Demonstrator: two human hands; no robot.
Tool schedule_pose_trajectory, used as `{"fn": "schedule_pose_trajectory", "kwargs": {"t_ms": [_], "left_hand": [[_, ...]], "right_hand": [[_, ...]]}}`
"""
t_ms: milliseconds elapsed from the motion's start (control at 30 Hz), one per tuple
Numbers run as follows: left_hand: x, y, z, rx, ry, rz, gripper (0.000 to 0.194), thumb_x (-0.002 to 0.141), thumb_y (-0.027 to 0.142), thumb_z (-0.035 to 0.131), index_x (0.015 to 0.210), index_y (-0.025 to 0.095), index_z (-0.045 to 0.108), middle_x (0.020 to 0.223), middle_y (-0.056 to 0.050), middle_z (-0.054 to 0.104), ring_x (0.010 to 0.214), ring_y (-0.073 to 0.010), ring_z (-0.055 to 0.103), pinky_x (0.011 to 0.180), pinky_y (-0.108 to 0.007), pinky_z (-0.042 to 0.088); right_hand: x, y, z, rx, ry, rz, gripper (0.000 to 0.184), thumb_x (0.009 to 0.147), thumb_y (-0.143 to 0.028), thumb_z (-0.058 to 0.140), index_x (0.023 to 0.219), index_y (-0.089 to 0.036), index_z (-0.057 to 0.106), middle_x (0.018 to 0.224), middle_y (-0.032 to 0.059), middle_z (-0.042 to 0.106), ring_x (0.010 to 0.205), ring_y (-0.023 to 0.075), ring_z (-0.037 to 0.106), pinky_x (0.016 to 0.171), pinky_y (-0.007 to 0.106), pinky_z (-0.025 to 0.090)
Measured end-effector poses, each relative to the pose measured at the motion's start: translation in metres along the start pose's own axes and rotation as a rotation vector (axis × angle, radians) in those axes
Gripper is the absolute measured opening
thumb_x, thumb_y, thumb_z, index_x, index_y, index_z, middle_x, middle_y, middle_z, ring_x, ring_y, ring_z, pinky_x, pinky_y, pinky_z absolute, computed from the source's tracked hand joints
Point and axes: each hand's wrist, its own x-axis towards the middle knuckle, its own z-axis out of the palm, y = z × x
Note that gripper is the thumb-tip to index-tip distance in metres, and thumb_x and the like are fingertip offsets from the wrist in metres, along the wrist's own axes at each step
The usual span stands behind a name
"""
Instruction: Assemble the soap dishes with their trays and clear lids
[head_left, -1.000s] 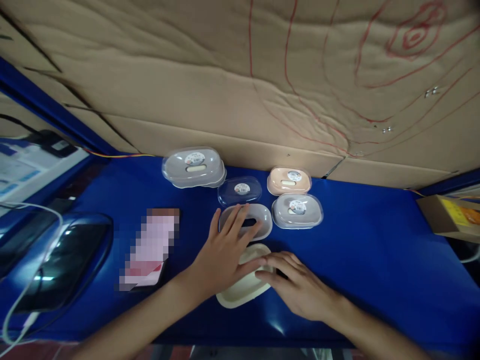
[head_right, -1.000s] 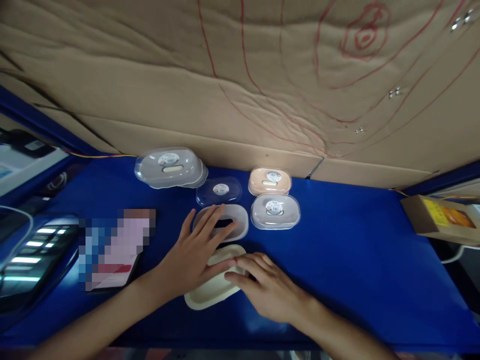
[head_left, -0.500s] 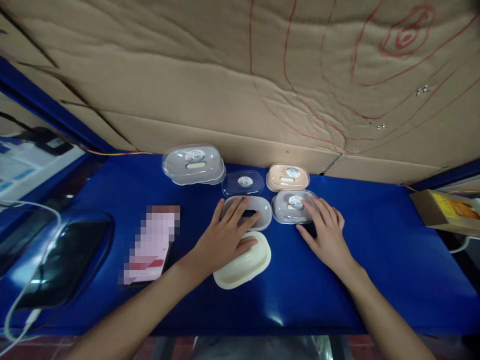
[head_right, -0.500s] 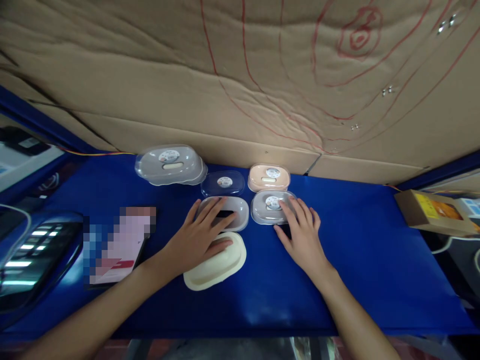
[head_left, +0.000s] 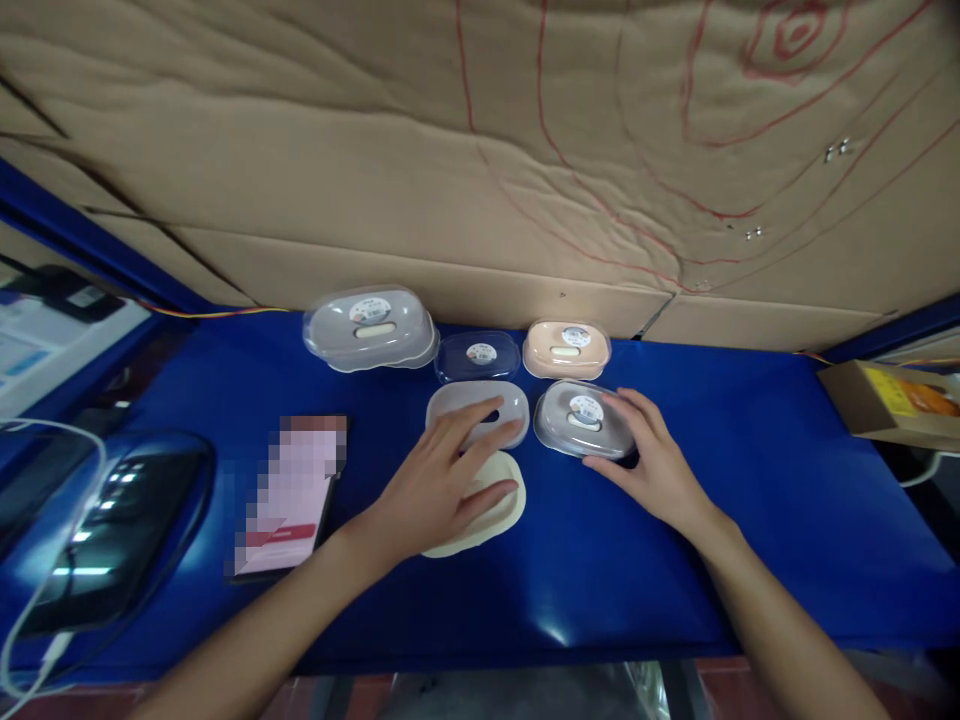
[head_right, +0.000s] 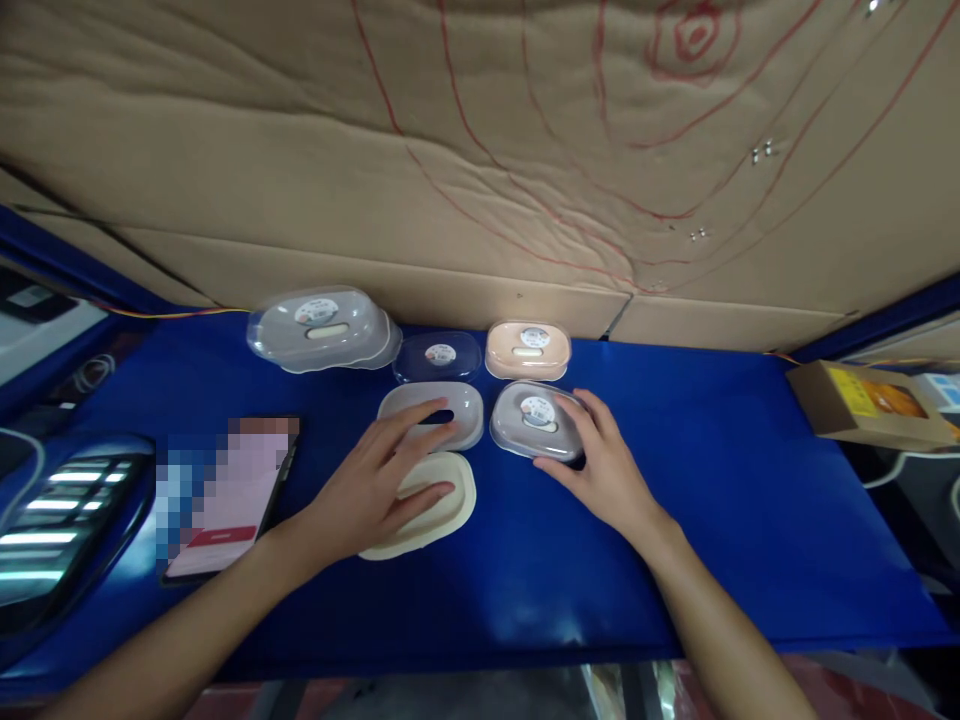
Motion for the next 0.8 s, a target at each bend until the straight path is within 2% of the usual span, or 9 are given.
{"fn": "schedule_pose_trajectory", "kwargs": {"t_ms": [67, 133, 300, 400, 467, 533, 633, 733, 800], "left_hand": [[-0.002, 0.01, 0.002, -0.12, -0.006, -0.019, 0.057, 0.107, 0.037, 0.063, 0.159, 0.025, 0.043, 0.161, -0.019, 0.051, 0.148, -0.0344, 0.054, 0.119, -0.053, 0.051], [-0.005, 0.017, 0.006, -0.213, -0.026, -0.041, 0.067, 0.104, 0.039, 0.068, 0.162, 0.028, 0.038, 0.166, -0.019, 0.047, 0.152, -0.035, 0.05, 0.121, -0.053, 0.05], [-0.015, 0.025, 0.019, -0.434, -0.078, -0.086, 0.103, 0.092, 0.052, 0.082, 0.17, 0.033, 0.018, 0.175, -0.022, 0.029, 0.162, -0.0395, 0.036, 0.124, -0.06, 0.046], [-0.018, 0.031, 0.019, -0.596, -0.111, -0.176, 0.121, 0.08, 0.06, 0.09, 0.17, 0.036, 0.012, 0.173, -0.022, 0.034, 0.158, -0.0422, 0.042, 0.124, -0.063, 0.046], [-0.019, 0.037, 0.017, -0.716, -0.131, -0.241, 0.122, 0.079, 0.053, 0.093, 0.169, 0.037, 0.012, 0.169, -0.019, 0.043, 0.152, -0.0402, 0.051, 0.122, -0.06, 0.05], [-0.019, 0.042, 0.013, -0.819, -0.14, -0.284, 0.116, 0.083, 0.038, 0.09, 0.168, 0.035, 0.011, 0.166, -0.017, 0.048, 0.148, -0.0366, 0.056, 0.12, -0.054, 0.053], [-0.019, 0.047, 0.01, -0.88, -0.154, -0.312, 0.114, 0.084, 0.025, 0.084, 0.169, 0.031, 0.007, 0.168, -0.018, 0.044, 0.151, -0.0359, 0.054, 0.122, -0.051, 0.051], [-0.018, 0.047, 0.011, -0.908, -0.165, -0.314, 0.115, 0.087, 0.031, 0.084, 0.169, 0.032, 0.004, 0.17, -0.018, 0.04, 0.154, -0.0371, 0.049, 0.124, -0.053, 0.048], [-0.016, 0.045, 0.012, -0.949, -0.141, -0.331, 0.11, 0.088, 0.039, 0.086, 0.167, 0.035, 0.01, 0.167, -0.016, 0.045, 0.151, -0.0355, 0.053, 0.122, -0.052, 0.05]], "right_hand": [[-0.001, -0.001, -0.004, 0.054, -0.006, -0.004, 0.076, 0.094, -0.056, 0.076, 0.158, -0.034, 0.044, 0.16, 0.015, 0.045, 0.152, 0.0382, 0.048, 0.122, 0.061, 0.045], [-0.004, -0.005, -0.01, 0.094, -0.07, -0.02, 0.076, 0.093, -0.055, 0.078, 0.158, -0.035, 0.044, 0.161, 0.0142, 0.045, 0.152, 0.0382, 0.048, 0.121, 0.06, 0.047], [-0.013, -0.021, -0.026, 0.241, -0.257, -0.115, 0.08, 0.091, -0.054, 0.081, 0.159, -0.033, 0.043, 0.162, 0.0145, 0.046, 0.151, 0.0356, 0.05, 0.12, 0.053, 0.05], [-0.016, -0.029, -0.028, 0.313, -0.291, -0.175, 0.085, 0.088, -0.059, 0.083, 0.159, -0.032, 0.044, 0.162, 0.0154, 0.047, 0.151, 0.0351, 0.051, 0.12, 0.05, 0.051], [-0.016, -0.031, -0.027, 0.339, -0.286, -0.202, 0.089, 0.086, -0.064, 0.082, 0.16, -0.032, 0.044, 0.162, 0.0155, 0.048, 0.15, 0.036, 0.051, 0.119, 0.05, 0.052], [-0.015, -0.031, -0.025, 0.354, -0.276, -0.211, 0.09, 0.086, -0.069, 0.079, 0.161, -0.032, 0.044, 0.162, 0.0155, 0.048, 0.149, 0.0367, 0.052, 0.117, 0.05, 0.053], [-0.015, -0.03, -0.02, 0.392, -0.263, -0.199, 0.087, 0.089, -0.074, 0.072, 0.16, -0.031, 0.046, 0.162, 0.0158, 0.048, 0.15, 0.0367, 0.052, 0.117, 0.051, 0.052], [-0.018, -0.031, -0.015, 0.409, -0.249, -0.193, 0.083, 0.092, -0.073, 0.069, 0.16, -0.031, 0.045, 0.163, 0.0158, 0.046, 0.152, 0.0357, 0.049, 0.12, 0.05, 0.05], [-0.02, -0.032, -0.013, 0.39, -0.254, -0.213, 0.085, 0.093, -0.073, 0.068, 0.161, -0.031, 0.041, 0.164, 0.0159, 0.044, 0.153, 0.0348, 0.047, 0.121, 0.05, 0.049]]}}
